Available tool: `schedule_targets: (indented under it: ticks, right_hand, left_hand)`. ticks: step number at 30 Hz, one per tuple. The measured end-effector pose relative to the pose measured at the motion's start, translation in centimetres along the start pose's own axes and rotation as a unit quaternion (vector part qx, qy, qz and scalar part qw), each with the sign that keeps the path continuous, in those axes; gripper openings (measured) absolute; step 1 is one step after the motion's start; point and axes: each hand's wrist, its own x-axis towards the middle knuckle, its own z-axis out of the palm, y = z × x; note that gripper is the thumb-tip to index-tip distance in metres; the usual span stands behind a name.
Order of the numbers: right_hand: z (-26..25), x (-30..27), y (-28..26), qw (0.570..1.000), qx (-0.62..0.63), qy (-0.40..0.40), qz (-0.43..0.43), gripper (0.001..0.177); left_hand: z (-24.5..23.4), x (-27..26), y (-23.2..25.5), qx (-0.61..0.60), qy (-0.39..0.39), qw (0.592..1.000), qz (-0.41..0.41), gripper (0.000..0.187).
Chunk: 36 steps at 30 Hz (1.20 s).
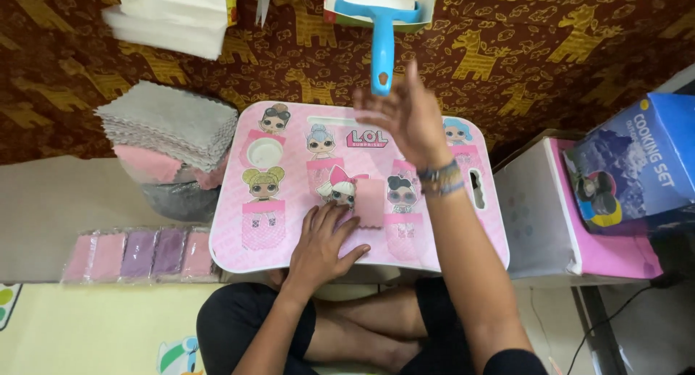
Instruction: Cleaning small pieces of cloth with a lint roller, folding them, and packaging them into individual plastic bags.
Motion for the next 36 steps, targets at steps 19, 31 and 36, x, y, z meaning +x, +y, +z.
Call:
schedule_targets:
  ticks: [19,31,36]
  right_hand:
    - [-2.2,-12.6,0.6,0.988,-0.025,-0.113,-0.102,0.067]
    - [-5.8,-18.1,13.6,0.996,0.015,0.019,0.082,0.046]
    - [-4.6,-21.2,12.4,0.994,-0.006,0.018,0.106,0.048]
  left_hand:
    - [0.0,-0.1,0.2,-0.02,-0.003,0.999,-0.027,0.053]
    - [0.9,-0.3,-0.5,0.016,0.069,0.998,0.005,0.047]
    - [0.2,-0.2,-0.3,-0.056,0.178,0.982,-0.004,0.024]
